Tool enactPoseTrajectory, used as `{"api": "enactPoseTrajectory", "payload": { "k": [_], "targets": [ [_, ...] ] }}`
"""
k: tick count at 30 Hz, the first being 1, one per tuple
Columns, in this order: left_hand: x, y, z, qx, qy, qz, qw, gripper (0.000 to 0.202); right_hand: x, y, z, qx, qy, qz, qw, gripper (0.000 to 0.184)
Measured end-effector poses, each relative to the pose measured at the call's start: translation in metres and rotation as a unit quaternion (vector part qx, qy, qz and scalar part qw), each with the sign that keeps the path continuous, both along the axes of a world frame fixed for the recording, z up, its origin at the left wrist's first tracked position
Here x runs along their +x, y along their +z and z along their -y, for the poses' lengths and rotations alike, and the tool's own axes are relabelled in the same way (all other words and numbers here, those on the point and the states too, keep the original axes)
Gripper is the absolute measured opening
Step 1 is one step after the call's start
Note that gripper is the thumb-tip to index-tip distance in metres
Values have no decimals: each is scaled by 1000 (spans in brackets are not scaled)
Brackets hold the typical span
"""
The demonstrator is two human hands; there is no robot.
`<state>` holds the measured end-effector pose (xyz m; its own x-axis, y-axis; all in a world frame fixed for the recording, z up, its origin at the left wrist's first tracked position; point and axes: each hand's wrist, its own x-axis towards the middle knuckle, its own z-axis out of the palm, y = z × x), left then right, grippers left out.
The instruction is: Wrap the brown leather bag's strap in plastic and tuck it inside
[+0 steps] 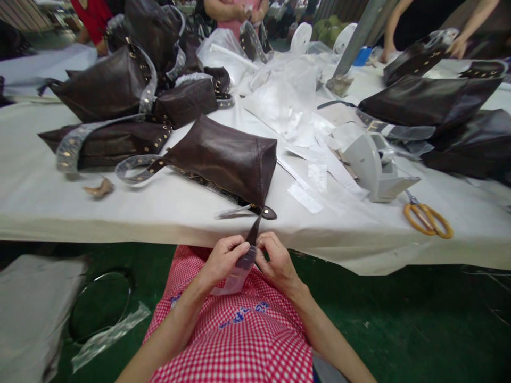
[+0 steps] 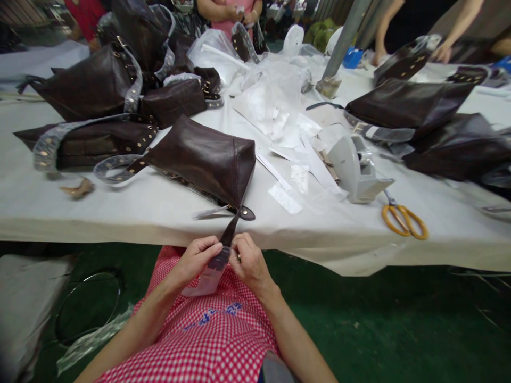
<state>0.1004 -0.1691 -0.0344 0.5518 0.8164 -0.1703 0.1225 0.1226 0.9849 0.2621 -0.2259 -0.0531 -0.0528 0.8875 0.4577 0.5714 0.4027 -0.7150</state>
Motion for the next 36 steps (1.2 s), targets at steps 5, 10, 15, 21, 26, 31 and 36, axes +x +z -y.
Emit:
{"api": "enactPoseTrajectory", "payload": {
  "k": [5, 10, 15, 21, 26, 31, 36],
  "targets": [
    [2, -1, -5, -68, -17, 49, 996, 41, 3, -1, -2, -5, 3, -10, 1000, 14],
    [0, -10, 7, -213, -7, 191, 958, 37, 6, -3, -2, -5, -16, -4, 1000, 12],
    [2, -24, 19, -274, -71, 264, 922, 43, 6, -5, -2, 6, -29, 29, 999, 12],
    [-2, -5, 16, -88, -64, 54, 993, 28, 7, 1, -7, -6, -7, 52, 999, 10],
    [-5, 7, 19, 71, -45, -109, 990, 21, 6, 13, -6, -36, 4, 21, 999, 11],
    [-5, 0, 23, 129, -47, -161, 977, 19, 7, 18, -8, -38, 27, 36, 998, 9],
    [-5, 3, 24, 156, -62, -207, 964, 19, 11, 20, -12, -21, 60, 72, 995, 10]
  ]
}}
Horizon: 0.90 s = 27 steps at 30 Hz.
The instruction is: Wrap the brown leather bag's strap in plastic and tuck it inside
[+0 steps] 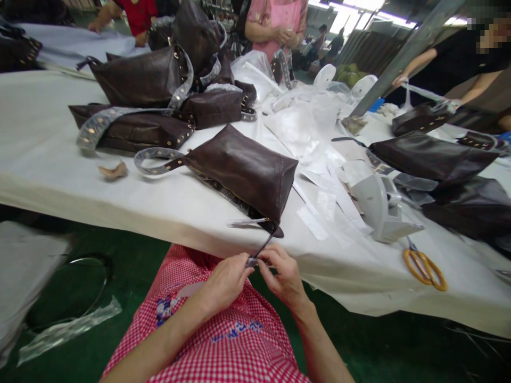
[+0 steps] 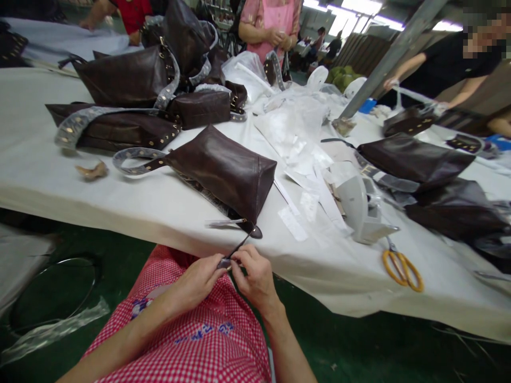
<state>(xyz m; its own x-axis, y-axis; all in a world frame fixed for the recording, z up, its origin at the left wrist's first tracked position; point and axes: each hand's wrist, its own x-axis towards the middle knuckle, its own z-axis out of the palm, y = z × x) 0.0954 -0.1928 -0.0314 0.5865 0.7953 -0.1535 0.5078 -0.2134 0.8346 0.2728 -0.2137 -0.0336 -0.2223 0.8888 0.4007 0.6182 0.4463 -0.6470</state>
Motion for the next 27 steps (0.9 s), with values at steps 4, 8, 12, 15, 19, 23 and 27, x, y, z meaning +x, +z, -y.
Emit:
{"api": "enactPoseTrajectory", "payload": {
  "k": [4, 8, 12, 15, 19, 23, 27],
  "targets": [
    [0, 6, 2, -16, 7, 14, 1000, 18, -2, 5, -1, 37, 9, 47, 998, 11],
    [3, -1, 1, -177, 11, 216, 960, 23, -5, 2, 1, 114, -38, 89, 989, 11],
    [5, -14, -2, -394, 8, 409, 823, 33, -3, -2, 2, 175, -69, 143, 972, 10],
    [3, -16, -5, -466, 10, 416, 781, 33, 0, 0, -1, 165, -27, 184, 969, 12],
    [5, -11, -6, -506, 62, 388, 768, 35, 5, 3, -5, 144, 15, 184, 972, 14],
    [15, -5, -3, -471, 117, 368, 793, 36, 10, -1, 3, 145, -15, 117, 982, 13],
    [20, -6, -1, -516, 82, 399, 754, 42, 16, -5, 14, 115, -63, 55, 990, 10]
  ]
}}
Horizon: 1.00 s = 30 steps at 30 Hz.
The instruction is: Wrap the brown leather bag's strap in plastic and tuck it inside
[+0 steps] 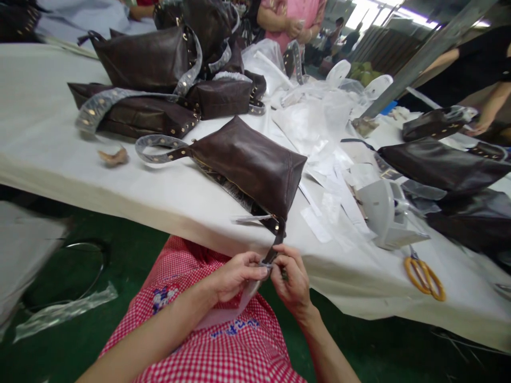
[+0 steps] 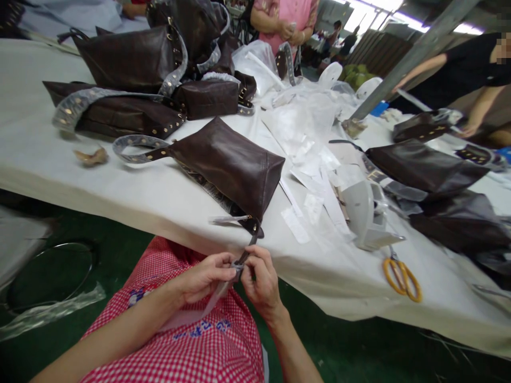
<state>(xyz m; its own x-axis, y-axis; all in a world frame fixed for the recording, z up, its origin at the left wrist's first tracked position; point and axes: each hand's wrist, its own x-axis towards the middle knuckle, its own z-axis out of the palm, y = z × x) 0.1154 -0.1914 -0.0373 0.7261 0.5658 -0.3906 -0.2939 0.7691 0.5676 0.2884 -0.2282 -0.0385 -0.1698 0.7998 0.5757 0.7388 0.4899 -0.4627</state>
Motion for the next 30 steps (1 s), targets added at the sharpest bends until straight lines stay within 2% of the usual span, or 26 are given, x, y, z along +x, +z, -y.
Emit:
{"api": "enactPoseTrajectory", "payload": {
  "k": [5, 11, 15, 20, 23, 30],
  "targets": [
    [0, -2, 0, -14, 3, 0, 1000, 39, 0, -5, 5, -17, -25, -32, 999, 11],
    [4, -1, 1, 92, 40, -47, 994, 41, -2, -10, 2, -18, -91, -64, 994, 10],
    [4, 0, 3, 126, 36, -129, 983, 34, 9, -4, 1, -16, -31, -14, 999, 13],
    [6, -9, 5, 171, 66, -127, 975, 35, 20, 6, 4, 4, 40, 43, 998, 33],
    [8, -14, 5, 174, 70, -124, 974, 36, 21, 8, 5, 35, 63, 86, 994, 40],
    [6, -7, 4, 161, 67, -114, 978, 34, 23, 10, 0, 53, 81, 138, 986, 32]
  ]
}}
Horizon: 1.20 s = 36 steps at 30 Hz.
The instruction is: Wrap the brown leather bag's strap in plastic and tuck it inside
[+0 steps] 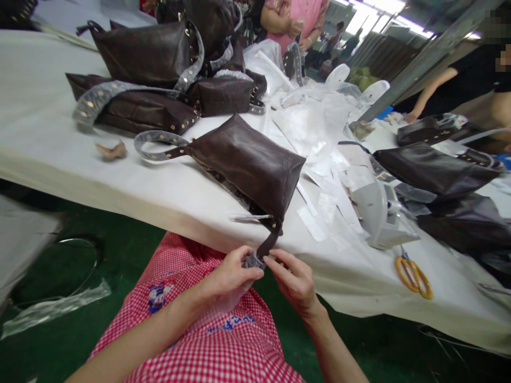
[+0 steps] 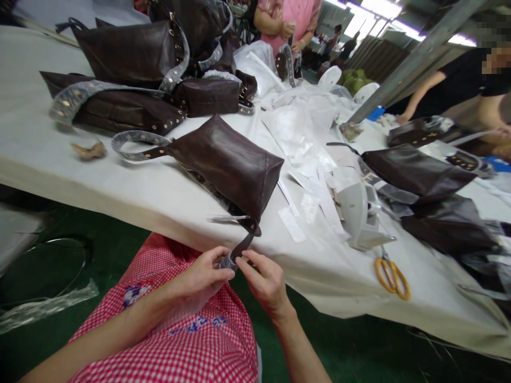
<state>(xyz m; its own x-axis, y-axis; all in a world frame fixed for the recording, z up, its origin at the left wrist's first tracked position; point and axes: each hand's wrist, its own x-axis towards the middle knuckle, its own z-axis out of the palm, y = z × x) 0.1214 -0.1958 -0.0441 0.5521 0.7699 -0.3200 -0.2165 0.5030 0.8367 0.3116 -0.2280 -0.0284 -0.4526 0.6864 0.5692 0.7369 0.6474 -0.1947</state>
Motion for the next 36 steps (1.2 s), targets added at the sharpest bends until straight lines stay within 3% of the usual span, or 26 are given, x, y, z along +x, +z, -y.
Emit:
{"api": "enactPoseTrajectory", "payload": {
  "k": [7, 11, 15, 23, 27, 32, 36],
  "targets": [
    [0, 1, 0, 29, -5, -39, 999, 33, -9, 7, -4, 1, 22, 31, 999, 23],
    [1, -4, -2, 45, -2, -23, 999, 37, -16, -3, -5, -41, -52, -65, 996, 16],
    [2, -11, -2, 84, 15, -43, 995, 37, -21, -11, -4, -121, -119, -163, 972, 13],
    [0, -5, 1, 138, 39, -123, 982, 44, -17, 5, -2, -199, -60, -126, 970, 8],
    [-1, -2, 0, 165, 31, -153, 974, 43, -20, 1, -2, -176, -67, -100, 977, 10],
    [-4, -2, -6, 160, 4, -91, 983, 35, -26, -2, -9, -75, -127, -98, 984, 8],
    [-4, 3, -16, 126, -42, -99, 986, 35, -31, 7, -27, -95, -92, -118, 984, 10]
  ]
}}
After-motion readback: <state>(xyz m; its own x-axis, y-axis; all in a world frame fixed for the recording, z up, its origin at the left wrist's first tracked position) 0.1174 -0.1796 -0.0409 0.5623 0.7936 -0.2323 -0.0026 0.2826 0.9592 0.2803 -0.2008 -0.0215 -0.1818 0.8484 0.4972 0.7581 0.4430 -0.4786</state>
